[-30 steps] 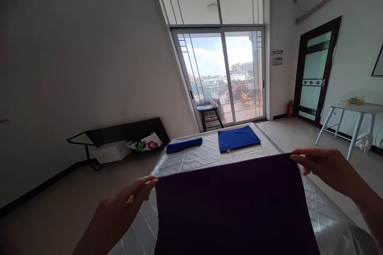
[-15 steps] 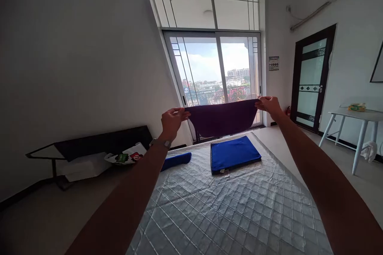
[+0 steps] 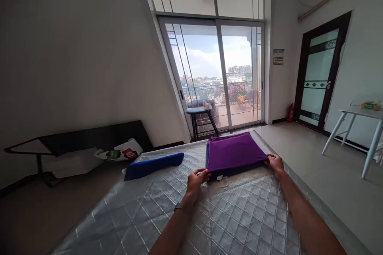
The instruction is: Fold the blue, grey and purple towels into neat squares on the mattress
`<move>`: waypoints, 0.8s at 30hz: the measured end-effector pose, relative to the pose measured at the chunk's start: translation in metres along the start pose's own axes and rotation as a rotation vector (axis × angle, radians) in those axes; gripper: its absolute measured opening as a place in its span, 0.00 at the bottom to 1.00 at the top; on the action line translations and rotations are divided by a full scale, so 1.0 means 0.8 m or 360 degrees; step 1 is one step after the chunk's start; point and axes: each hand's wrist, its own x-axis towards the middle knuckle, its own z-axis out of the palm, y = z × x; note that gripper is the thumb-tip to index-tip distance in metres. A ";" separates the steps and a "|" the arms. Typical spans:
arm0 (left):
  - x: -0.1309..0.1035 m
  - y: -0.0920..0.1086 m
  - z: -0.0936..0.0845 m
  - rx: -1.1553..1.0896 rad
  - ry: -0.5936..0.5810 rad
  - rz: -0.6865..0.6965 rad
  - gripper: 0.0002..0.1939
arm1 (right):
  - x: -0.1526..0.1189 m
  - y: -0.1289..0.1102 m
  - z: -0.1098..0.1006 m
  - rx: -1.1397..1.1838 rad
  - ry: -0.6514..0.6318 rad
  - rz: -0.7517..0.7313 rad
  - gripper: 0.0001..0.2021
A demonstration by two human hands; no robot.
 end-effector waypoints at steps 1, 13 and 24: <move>0.003 -0.006 -0.003 0.0010 -0.0007 0.0033 0.10 | 0.004 0.009 -0.001 -0.0011 0.0027 -0.0001 0.06; 0.007 0.002 -0.005 0.0540 -0.0181 0.0432 0.12 | 0.023 0.026 -0.007 -0.0450 0.0205 -0.0208 0.14; -0.007 0.014 -0.018 0.1494 -0.0348 0.0427 0.05 | 0.003 -0.002 -0.017 -0.0957 0.0339 -0.0502 0.14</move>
